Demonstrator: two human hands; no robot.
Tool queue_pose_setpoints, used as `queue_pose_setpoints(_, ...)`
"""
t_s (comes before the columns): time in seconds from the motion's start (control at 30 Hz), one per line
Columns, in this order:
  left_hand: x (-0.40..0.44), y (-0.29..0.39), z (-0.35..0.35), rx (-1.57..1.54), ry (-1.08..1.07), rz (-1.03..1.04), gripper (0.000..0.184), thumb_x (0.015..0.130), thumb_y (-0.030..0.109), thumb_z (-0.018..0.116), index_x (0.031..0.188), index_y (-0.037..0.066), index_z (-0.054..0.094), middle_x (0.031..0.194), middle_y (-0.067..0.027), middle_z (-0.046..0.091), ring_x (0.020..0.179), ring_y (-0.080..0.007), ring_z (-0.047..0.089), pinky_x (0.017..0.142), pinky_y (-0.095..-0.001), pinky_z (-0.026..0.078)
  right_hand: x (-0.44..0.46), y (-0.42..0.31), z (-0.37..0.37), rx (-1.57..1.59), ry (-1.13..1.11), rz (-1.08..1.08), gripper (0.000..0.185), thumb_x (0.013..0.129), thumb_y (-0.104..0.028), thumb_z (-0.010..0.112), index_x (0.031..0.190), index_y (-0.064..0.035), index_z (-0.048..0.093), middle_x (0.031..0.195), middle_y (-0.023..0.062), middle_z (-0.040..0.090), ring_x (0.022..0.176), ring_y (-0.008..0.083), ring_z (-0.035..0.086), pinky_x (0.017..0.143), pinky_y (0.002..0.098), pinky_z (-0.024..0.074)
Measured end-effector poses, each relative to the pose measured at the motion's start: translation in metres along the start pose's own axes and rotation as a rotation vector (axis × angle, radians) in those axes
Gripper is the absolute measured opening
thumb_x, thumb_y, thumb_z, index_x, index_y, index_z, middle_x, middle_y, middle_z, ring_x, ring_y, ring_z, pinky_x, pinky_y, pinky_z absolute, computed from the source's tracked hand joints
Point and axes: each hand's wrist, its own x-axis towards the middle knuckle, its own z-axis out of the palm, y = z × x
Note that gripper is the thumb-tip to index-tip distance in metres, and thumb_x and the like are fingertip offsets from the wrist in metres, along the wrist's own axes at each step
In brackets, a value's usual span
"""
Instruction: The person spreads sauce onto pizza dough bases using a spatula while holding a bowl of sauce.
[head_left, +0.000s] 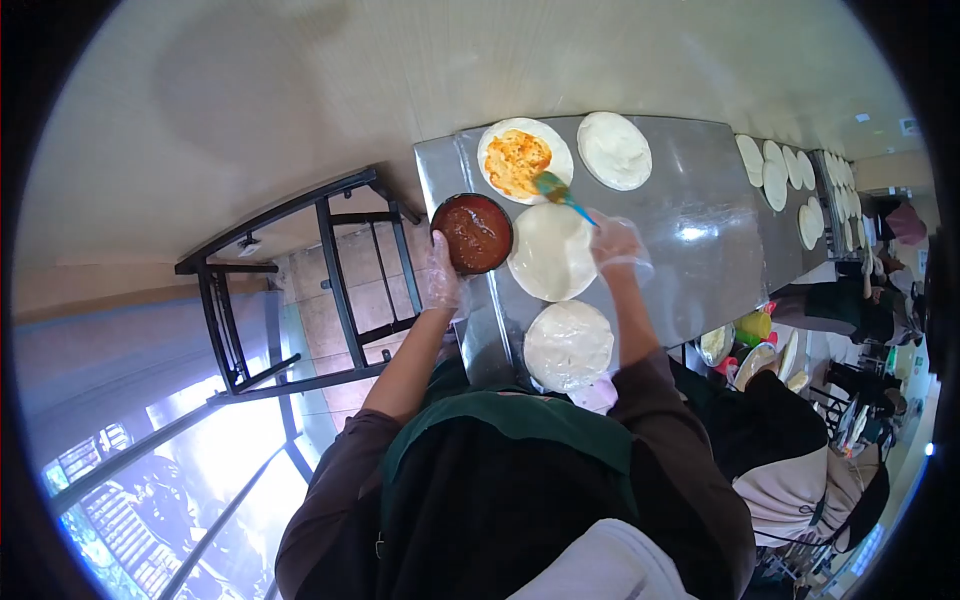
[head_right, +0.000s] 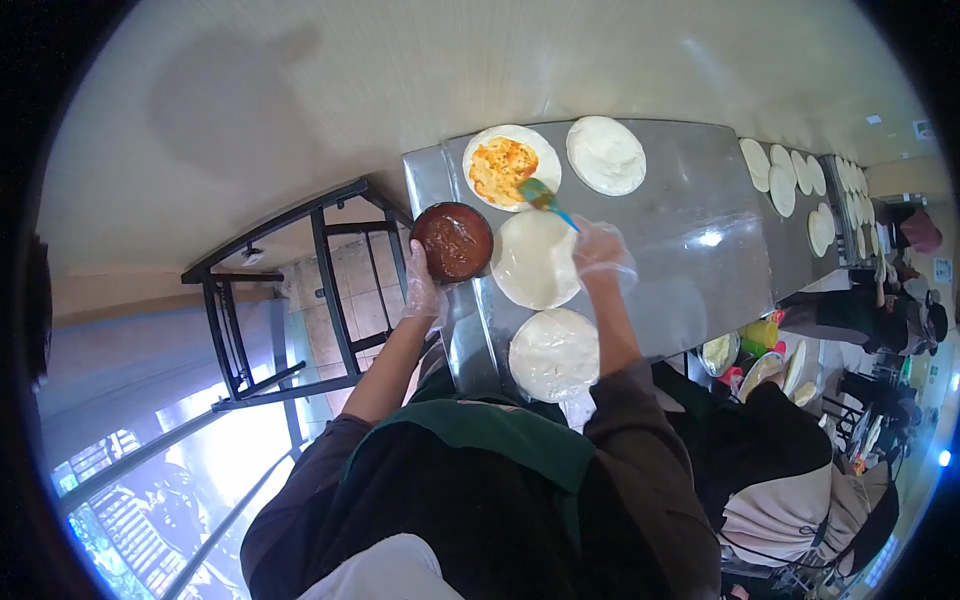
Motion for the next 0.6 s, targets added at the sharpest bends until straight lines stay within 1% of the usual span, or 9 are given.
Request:
queue_pose_setpoints(0.1,0.018,-0.022,-0.005,0.067,-0.023,0.004,0.07,0.098,0.062,0.045,0.143,0.009,0.04,0.138,-0.0151,0.05,0.124,-0.0294,0.054,0.098,-0.0459,0.05,-0.032,-0.009,-0.039,0.288,0.04,0.031,0.029,0.092,-0.021,0.056,0.117,-0.0238,0.07,0.095,0.0162,0.07,0.093,0.0356,0.067,0.081,0.0445,0.0525)
queue_pose_setpoints(0.13,0.023,-0.026,-0.003,0.111,-0.015,0.035,0.069,0.098,0.061,0.045,0.143,0.008,0.04,0.137,-0.0153,0.05,0.124,-0.0294,0.054,0.097,-0.0455,0.05,-0.04,-0.015,-0.046,0.411,0.031,0.02,0.028,0.092,-0.02,0.057,0.116,-0.0234,0.071,0.094,0.0165,0.07,0.092,0.0358,0.067,0.08,0.0436,0.053)
queue_pose_setpoints(0.17,0.027,-0.03,0.0,0.155,-0.006,0.066,0.069,0.098,0.06,0.045,0.142,0.008,0.04,0.136,-0.0156,0.05,0.123,-0.0293,0.055,0.096,-0.0451,0.05,-0.046,-0.021,-0.038,0.362,0.083,-0.115,0.027,0.09,-0.018,0.06,0.114,-0.021,0.072,0.099,0.0186,0.07,0.091,0.035,0.068,0.078,0.0419,0.054)
queue_pose_setpoints(0.23,0.029,-0.03,0.014,0.167,0.029,0.082,0.069,0.1,0.057,0.045,0.141,0.002,0.041,0.132,-0.0172,0.052,0.121,-0.0284,0.054,0.101,-0.0411,0.045,-0.062,-0.064,-0.065,0.248,-0.025,-0.166,0.027,0.09,-0.019,0.061,0.114,-0.0182,0.072,0.095,0.0182,0.07,0.087,0.0346,0.068,0.074,0.0432,0.0538)
queue_pose_setpoints(0.33,0.023,-0.021,0.031,0.192,0.026,0.11,0.072,0.099,0.057,0.047,0.141,-0.001,0.039,0.129,-0.0178,0.053,0.12,-0.0283,0.053,0.102,-0.0378,0.044,-0.067,-0.077,-0.025,0.108,-0.034,-0.208,0.027,0.092,-0.02,0.06,0.117,-0.0164,0.071,0.085,0.0185,0.067,0.077,0.0354,0.065,0.069,0.0454,0.0514)
queue_pose_setpoints(0.43,-0.002,0.016,0.061,0.165,0.053,0.038,0.078,0.096,0.061,0.05,0.143,0.001,0.034,0.132,-0.0184,0.05,0.12,-0.0291,0.053,0.098,-0.0392,0.049,-0.063,-0.052,0.029,0.642,-0.02,-0.348,0.03,0.096,-0.023,0.057,0.123,-0.0173,0.066,0.073,0.0102,0.062,0.062,0.0269,0.061,0.056,0.0409,0.0494)
queue_pose_setpoints(0.53,0.021,-0.008,0.051,0.067,-0.016,0.01,0.081,0.095,0.063,0.05,0.144,0.002,0.031,0.134,-0.0194,0.048,0.12,-0.0289,0.053,0.1,-0.0404,0.048,-0.066,-0.039,-0.002,1.391,-0.748,0.419,0.032,0.098,-0.029,0.058,0.126,-0.0142,0.064,0.07,0.0015,0.056,0.05,0.0121,0.048,0.043,0.0272,0.0376)
queue_pose_setpoints(0.57,0.023,-0.006,0.053,0.049,-0.019,-0.008,0.081,0.095,0.064,0.049,0.144,0.002,0.031,0.135,-0.0196,0.048,0.121,-0.029,0.053,0.1,-0.0406,0.048,-0.073,-0.045,-0.024,1.469,-0.725,0.424,0.034,0.098,-0.03,0.061,0.127,-0.0117,0.063,0.066,-0.0065,0.046,0.052,0.0014,0.037,0.044,0.0177,0.0263)
queue_pose_setpoints(0.6,0.024,-0.005,0.056,0.03,-0.021,-0.022,0.082,0.095,0.065,0.049,0.144,0.002,0.031,0.135,-0.0199,0.048,0.121,-0.029,0.052,0.101,-0.0409,0.047,-0.072,-0.042,-0.025,1.508,-0.708,0.389,0.034,0.098,-0.029,0.061,0.127,-0.0117,0.063,0.066,-0.0063,0.047,0.051,0.0018,0.038,0.043,0.0182,0.0266)
